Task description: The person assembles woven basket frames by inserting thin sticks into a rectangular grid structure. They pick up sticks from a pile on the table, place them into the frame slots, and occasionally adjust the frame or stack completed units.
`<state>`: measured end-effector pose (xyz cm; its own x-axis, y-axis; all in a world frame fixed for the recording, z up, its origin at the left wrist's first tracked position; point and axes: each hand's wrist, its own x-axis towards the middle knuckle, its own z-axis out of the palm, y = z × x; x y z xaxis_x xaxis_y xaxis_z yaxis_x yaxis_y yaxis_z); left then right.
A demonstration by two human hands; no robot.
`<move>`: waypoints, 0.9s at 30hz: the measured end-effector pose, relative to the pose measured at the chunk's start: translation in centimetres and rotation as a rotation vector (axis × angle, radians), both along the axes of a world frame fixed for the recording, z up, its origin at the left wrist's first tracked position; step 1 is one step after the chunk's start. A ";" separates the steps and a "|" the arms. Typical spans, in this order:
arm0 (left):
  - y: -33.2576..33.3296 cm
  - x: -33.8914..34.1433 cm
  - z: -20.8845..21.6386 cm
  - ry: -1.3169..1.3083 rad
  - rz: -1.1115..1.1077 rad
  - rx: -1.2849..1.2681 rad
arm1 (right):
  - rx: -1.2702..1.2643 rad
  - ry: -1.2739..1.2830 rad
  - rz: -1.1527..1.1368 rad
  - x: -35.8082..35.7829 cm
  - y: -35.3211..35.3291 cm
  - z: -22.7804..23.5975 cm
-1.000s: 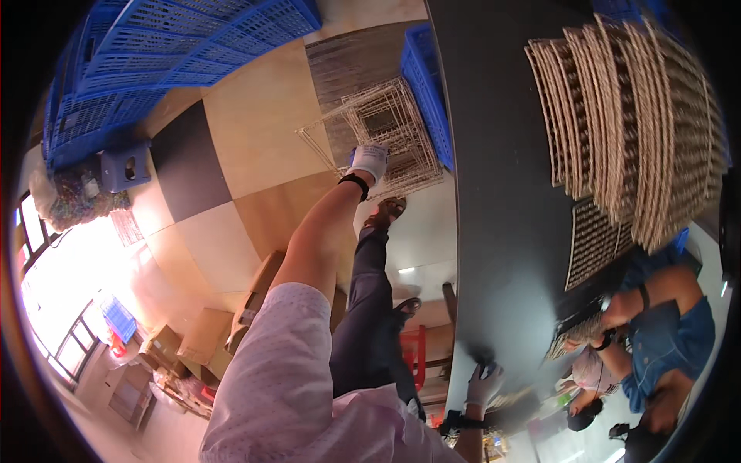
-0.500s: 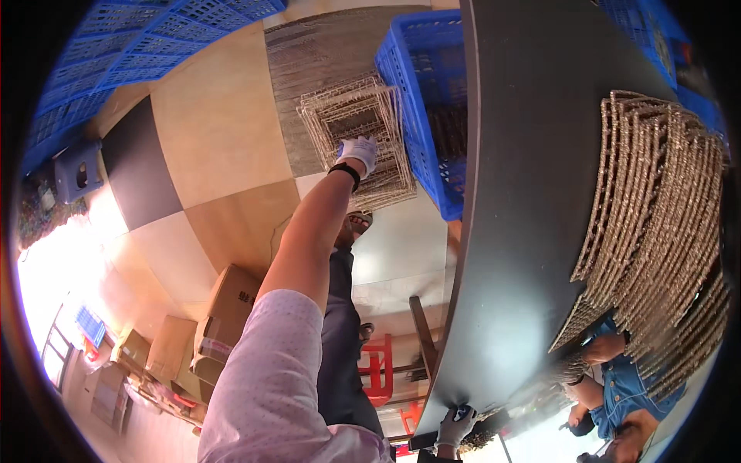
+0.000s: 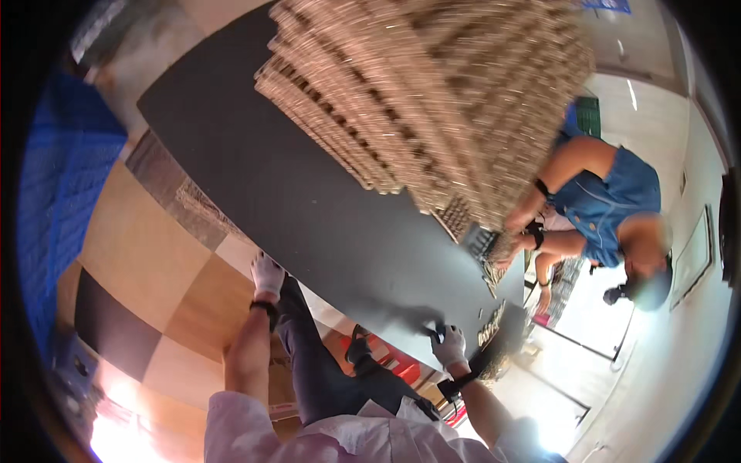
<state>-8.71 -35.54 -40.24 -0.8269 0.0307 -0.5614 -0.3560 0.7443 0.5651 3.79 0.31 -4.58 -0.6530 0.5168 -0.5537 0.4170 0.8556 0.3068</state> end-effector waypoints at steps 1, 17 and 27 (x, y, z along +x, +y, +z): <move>0.1 1.2 1.9 -0.004 -0.031 -0.012 | 0.008 -0.006 -0.019 0.0 -0.1 -0.1; -10.0 -7.5 28.6 0.401 0.478 -0.002 | -0.357 -0.210 0.097 -5.3 0.0 2.9; 0.8 -15.6 45.4 0.995 0.225 0.141 | -0.732 0.436 0.124 -19.1 -3.1 7.5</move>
<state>-24.34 -34.79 5.12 -0.9103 -0.1700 0.3774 0.1980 0.6219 0.7576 -15.31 -2.81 2.87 -0.9129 0.0387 -0.4064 0.2601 0.8225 -0.5059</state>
